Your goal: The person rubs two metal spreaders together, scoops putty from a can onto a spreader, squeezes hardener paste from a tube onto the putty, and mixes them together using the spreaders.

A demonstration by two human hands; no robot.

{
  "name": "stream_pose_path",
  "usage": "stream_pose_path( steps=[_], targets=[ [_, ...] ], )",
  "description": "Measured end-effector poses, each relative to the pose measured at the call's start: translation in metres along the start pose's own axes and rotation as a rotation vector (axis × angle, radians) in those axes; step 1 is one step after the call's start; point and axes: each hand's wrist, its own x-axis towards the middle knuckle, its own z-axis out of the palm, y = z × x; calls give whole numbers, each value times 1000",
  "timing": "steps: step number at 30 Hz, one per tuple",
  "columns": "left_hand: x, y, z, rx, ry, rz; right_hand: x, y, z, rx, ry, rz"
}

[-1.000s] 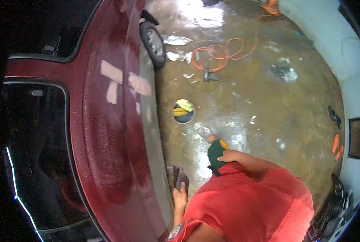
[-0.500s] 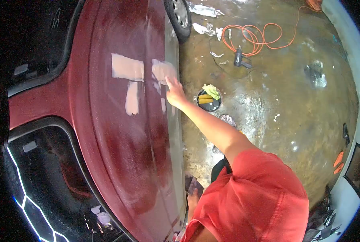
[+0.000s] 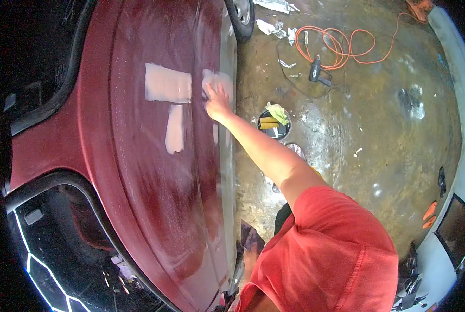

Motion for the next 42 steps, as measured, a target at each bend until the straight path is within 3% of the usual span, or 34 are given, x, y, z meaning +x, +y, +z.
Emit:
stream_pose_path(
  steps=[3, 11, 14, 17, 23, 25, 27, 30, 32, 34, 37, 41, 42],
  targets=[
    [6, -5, 3, -50, 12, 51, 4, 1, 4, -3, 8, 6],
    [-27, 63, -16, 35, 25, -23, -22, -2, 3, -81, 34, -113],
    [-12, 46, -12, 0, -56, 25, -31, 1, -2, -24, 12, 12],
    [-4, 32, 4, 21, 150, 52, -20, 1, -4, -39, 26, -39],
    [-13, 55, -17, -19, -49, 36, -13, -4, 13, -25, 58, -138],
    [5, 23, -11, 77, -36, 230, -48, 2, 4, -58, -63, -161],
    [15, 24, -12, 139, -59, 285, -87, 12, -7, -8, -89, -80],
    [-7, 82, -32, 192, -82, 206, -94, 41, -2, -13, -26, -39],
    [-16, 103, -38, 213, -20, 261, -68, 26, -11, -24, 12, -53],
    [-14, 87, -43, 442, -14, 388, -36, 11, -12, -36, 39, -47],
    [33, -5, -40, 487, -70, 348, -3, -5, -6, -49, 54, 2],
    [11, -6, -36, 275, -46, 339, -9, -15, 6, -66, -8, 20],
    [-2, 3, -39, 367, -37, 363, -26, -10, 12, -76, -13, -10]
  ],
)
